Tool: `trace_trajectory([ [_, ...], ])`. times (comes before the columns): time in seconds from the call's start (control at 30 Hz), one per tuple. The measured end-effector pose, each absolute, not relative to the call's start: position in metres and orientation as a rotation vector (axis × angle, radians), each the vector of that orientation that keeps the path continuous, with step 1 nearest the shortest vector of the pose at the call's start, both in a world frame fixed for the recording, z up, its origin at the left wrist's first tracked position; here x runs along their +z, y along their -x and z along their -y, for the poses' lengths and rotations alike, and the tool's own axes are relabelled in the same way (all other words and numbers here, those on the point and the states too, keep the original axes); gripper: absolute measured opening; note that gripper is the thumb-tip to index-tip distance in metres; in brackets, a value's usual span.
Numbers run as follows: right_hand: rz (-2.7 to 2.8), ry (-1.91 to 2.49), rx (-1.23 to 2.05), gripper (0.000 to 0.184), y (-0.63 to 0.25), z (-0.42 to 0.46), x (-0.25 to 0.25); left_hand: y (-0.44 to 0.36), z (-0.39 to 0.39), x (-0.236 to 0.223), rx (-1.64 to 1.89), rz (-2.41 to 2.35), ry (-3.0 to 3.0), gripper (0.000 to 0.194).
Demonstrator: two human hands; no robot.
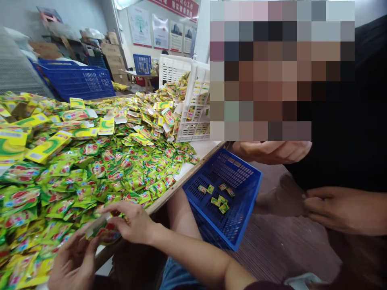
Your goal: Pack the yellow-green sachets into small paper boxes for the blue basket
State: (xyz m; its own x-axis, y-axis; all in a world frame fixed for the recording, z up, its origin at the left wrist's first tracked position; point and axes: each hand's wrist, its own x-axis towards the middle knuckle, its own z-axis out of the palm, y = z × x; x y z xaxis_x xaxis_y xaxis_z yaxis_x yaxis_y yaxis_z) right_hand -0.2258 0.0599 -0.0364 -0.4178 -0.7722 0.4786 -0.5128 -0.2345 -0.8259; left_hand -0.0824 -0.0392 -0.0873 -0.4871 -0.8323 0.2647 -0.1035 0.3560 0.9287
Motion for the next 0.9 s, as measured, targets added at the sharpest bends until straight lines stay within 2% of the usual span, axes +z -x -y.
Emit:
trace_trajectory([
  [0.17,-1.799,1.57,-1.693,0.013,0.227,-0.06,-0.042,0.093,0.02,-0.053,-1.217,1.884,-0.679,0.026],
  [0.27,-1.761,1.551,-1.716,0.019,0.226,-0.063,-0.043,0.096,0.015,-0.044,-1.209,1.899,-0.603,0.021],
  [0.5,-1.83,1.568,-1.705,0.02,0.228,-0.063,-0.041,0.101,0.015,-0.054,-1.09,1.775,-0.634,0.024],
  [0.77,-1.777,1.487,-1.855,0.012,0.224,-0.065,-0.044,0.11,0.014,-0.059,-1.133,1.738,-0.605,0.012],
  [0.9,-1.681,1.512,-1.866,0.018,0.225,-0.067,-0.058,0.103,0.021,-0.072,-1.061,1.769,-0.527,0.012],
])
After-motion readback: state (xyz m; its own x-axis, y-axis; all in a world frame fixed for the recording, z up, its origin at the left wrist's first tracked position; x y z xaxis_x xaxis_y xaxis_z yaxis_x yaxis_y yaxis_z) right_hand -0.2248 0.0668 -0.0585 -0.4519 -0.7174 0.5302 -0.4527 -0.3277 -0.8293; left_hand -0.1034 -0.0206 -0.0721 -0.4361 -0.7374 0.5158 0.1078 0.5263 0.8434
